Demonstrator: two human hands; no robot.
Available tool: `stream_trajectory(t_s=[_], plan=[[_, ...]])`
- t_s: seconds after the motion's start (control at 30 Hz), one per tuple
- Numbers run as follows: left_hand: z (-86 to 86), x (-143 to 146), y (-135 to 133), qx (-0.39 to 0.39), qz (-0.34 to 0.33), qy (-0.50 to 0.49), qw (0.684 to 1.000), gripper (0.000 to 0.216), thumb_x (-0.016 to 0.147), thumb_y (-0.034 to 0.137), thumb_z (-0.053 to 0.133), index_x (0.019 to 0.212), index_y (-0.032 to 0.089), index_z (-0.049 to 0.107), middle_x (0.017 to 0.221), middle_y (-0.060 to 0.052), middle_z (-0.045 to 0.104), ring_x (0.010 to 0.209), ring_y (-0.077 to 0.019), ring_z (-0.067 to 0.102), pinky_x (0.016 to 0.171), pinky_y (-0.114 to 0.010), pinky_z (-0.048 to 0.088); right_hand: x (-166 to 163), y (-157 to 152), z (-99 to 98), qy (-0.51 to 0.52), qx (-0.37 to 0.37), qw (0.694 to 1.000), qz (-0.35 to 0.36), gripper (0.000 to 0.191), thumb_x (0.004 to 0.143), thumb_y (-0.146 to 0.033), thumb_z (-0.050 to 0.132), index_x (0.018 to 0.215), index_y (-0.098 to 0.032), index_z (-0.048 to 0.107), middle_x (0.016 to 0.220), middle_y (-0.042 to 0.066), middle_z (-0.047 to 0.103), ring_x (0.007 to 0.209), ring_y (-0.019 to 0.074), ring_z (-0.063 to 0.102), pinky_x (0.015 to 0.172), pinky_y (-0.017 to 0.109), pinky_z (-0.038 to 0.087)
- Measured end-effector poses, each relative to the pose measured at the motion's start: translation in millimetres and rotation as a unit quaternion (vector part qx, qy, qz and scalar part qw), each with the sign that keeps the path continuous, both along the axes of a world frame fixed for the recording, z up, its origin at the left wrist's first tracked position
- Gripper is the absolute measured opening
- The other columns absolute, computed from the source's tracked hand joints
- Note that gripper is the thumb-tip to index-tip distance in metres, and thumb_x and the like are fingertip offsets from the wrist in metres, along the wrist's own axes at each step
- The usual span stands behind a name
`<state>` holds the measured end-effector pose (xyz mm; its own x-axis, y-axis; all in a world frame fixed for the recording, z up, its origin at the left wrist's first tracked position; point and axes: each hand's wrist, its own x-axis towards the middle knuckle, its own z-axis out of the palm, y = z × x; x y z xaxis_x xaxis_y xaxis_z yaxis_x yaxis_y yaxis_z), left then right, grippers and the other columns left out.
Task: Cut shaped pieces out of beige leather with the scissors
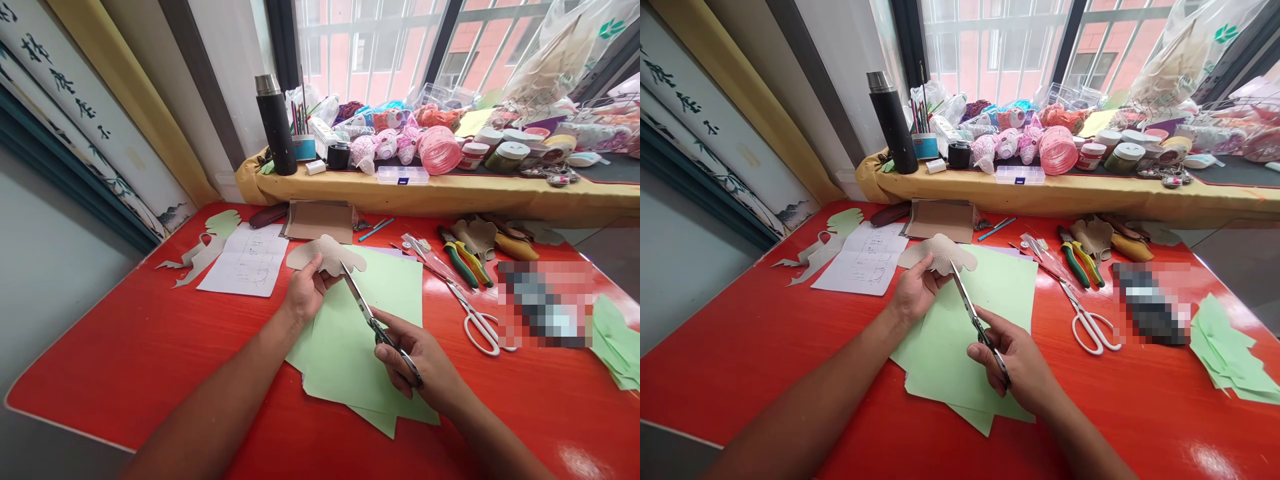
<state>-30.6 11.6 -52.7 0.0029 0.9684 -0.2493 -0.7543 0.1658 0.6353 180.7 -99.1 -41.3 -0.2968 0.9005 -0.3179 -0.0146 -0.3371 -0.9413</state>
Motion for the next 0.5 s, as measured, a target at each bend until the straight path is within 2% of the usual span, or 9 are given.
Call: stream_trajectory(t_s=[0.2, 0.5], plan=[[-1.5, -0.5, 0.0, 0.004, -0.007, -0.003, 1.0, 0.023, 0.099, 0.022, 0.071, 0.12, 0.014, 0.076, 0.103, -0.009, 0.083, 0.089, -0.0221, 0.08, 0.1, -0.045, 0.065, 1.0, -0.6, -1.3, 0.0, 0.008, 1.0, 0.008, 0.098, 0.082, -0.068, 0.09, 0.161, -0.018, 0.061, 0.066, -0.011, 0.041, 0.038, 0.0074, 0.041, 0.041, 0.024, 0.028], [-3.5, 0.0, 0.2, 0.001, -0.008, -0.008, 1.0, 0.024, 0.102, 0.021, 0.067, 0.123, 0.013, 0.076, 0.103, -0.01, 0.083, 0.088, -0.0215, 0.08, 0.099, -0.045, 0.066, -1.2, 0.1, -1.6, 0.003, 0.006, 1.0, -0.005, 0.093, 0.083, -0.066, 0.089, 0.159, -0.018, 0.064, 0.06, -0.013, 0.037, 0.036, 0.0064, 0.036, 0.039, 0.023, 0.026]])
